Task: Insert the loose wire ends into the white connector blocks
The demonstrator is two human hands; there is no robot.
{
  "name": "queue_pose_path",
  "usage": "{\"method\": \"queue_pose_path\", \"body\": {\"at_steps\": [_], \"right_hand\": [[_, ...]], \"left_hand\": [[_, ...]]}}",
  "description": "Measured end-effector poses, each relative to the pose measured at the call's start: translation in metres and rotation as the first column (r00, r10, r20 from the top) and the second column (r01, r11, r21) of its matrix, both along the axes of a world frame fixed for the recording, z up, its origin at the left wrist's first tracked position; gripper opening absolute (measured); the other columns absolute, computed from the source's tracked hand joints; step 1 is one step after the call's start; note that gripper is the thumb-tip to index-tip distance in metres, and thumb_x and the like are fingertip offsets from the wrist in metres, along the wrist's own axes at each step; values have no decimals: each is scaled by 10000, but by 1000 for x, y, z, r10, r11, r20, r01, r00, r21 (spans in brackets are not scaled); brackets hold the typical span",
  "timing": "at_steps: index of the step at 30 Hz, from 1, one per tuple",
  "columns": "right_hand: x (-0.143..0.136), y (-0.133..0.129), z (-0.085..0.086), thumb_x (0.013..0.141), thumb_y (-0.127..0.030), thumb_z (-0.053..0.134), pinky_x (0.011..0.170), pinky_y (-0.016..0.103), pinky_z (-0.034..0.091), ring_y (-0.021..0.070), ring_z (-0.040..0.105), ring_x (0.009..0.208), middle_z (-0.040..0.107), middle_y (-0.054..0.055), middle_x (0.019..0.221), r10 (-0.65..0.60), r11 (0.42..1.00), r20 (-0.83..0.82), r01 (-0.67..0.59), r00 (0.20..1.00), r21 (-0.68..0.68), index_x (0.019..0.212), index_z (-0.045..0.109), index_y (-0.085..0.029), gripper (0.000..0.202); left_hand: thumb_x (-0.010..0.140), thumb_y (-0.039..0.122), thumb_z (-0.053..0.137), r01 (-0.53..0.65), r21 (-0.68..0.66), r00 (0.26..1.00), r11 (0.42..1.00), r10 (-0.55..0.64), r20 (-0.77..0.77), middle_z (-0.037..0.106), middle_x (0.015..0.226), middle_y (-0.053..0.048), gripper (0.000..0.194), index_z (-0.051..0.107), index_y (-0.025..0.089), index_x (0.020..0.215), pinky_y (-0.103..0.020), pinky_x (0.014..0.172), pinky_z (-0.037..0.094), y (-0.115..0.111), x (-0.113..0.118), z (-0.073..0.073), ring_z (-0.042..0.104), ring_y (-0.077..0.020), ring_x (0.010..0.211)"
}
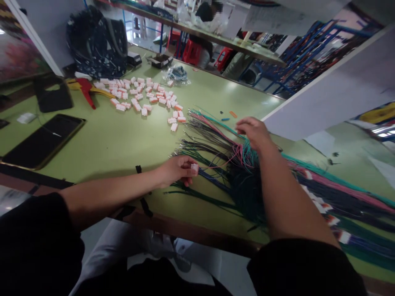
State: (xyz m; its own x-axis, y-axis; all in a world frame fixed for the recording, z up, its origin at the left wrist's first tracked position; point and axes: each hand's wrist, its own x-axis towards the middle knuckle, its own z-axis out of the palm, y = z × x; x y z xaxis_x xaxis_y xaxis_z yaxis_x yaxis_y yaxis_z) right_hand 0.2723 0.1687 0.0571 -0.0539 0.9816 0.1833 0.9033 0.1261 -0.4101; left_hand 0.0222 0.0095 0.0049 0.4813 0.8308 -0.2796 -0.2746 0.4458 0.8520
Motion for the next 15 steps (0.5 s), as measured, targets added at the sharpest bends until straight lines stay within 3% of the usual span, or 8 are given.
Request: {"method": "queue_pose_path", "body": {"at_steps": [1,3,6,8,11,15], "right_hand": [[-10,-12,0,760,-305,506,667,307,487,156,600,701,678,77,855,100,994,-86,-103,991,-32,1012,657,-137,339],[-29,-38,-1,703,-359,603,692,315,486,152,599,719,679,49,846,313,929,-220,-346,924,-131,939,686,-164,317],[-46,-73,-4,648,-431,681,680,315,485,152,601,708,675,25,777,444,802,-368,-545,817,-244,946,688,-180,389],[-48,-87,-6,645,-456,690,663,303,482,150,602,698,672,18,753,452,767,-425,-585,784,-263,942,685,-188,400],[-47,-99,-8,689,-448,653,655,284,473,150,607,710,683,20,776,440,814,-414,-548,797,-191,854,684,-197,303],[-52,-110,-5,743,-333,581,640,268,446,139,592,678,682,20,765,504,844,-250,-532,827,-58,778,668,-194,167]], "left_hand": [[691,110,679,-10,-5,1000,1000,10,7,584,623,53,236,511,132,855,-179,418,410,0,0,0,527,-48,429],[686,116,691,-24,-13,1000,1000,24,16,579,618,55,249,507,135,853,-189,426,417,1,0,0,519,-48,421],[689,123,699,-26,-18,1000,999,27,16,575,613,58,260,504,141,860,-199,436,420,2,-1,0,512,-48,412],[695,117,698,-24,-16,1000,1000,24,16,575,610,58,263,506,142,872,-199,441,420,3,-2,0,515,-49,415],[699,101,696,-18,-12,1000,1000,18,20,576,609,57,267,511,137,887,-193,446,420,3,-2,0,519,-45,419],[692,89,693,-31,-11,998,999,31,45,569,605,65,268,518,137,890,-187,454,428,3,-2,-3,525,-43,425]]}}
